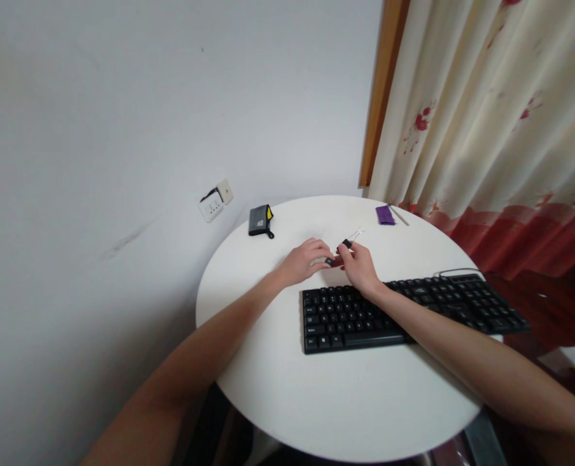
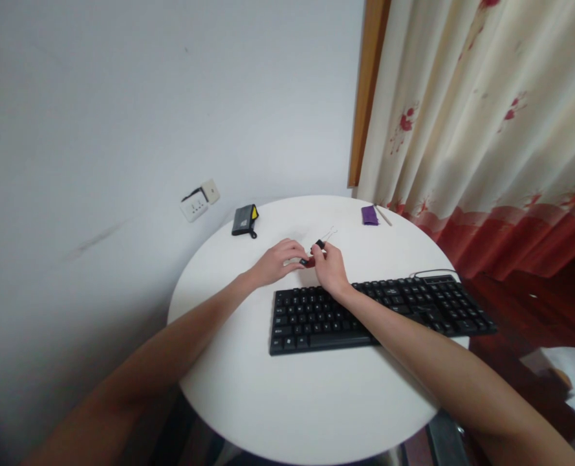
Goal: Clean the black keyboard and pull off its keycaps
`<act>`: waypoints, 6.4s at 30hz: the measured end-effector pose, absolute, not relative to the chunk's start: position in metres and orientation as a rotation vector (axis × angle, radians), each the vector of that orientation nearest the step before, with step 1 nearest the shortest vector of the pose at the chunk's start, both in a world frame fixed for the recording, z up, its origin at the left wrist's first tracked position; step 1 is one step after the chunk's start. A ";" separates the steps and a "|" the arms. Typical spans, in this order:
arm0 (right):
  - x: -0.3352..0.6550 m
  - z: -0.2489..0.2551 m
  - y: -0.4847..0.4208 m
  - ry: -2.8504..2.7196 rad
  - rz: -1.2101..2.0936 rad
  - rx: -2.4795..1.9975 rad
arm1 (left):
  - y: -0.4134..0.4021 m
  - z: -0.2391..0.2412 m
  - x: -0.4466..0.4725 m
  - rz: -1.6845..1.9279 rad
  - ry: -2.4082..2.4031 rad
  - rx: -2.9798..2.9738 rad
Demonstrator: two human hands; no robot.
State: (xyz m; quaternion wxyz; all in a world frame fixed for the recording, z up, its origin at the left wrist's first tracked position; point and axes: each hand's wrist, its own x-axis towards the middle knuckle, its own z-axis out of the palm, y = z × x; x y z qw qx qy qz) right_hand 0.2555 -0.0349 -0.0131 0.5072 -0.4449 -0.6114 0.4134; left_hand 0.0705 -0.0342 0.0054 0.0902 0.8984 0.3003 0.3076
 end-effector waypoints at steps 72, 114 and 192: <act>0.268 0.010 -0.051 -2.196 0.887 -0.803 | -0.025 0.019 0.036 0.212 0.821 2.151; 0.265 0.006 -0.054 -2.193 0.961 -0.846 | 0.041 -0.037 -0.045 0.952 1.941 2.021; 0.266 0.009 -0.058 -2.475 0.591 -0.818 | -0.035 0.011 0.054 0.140 0.904 2.158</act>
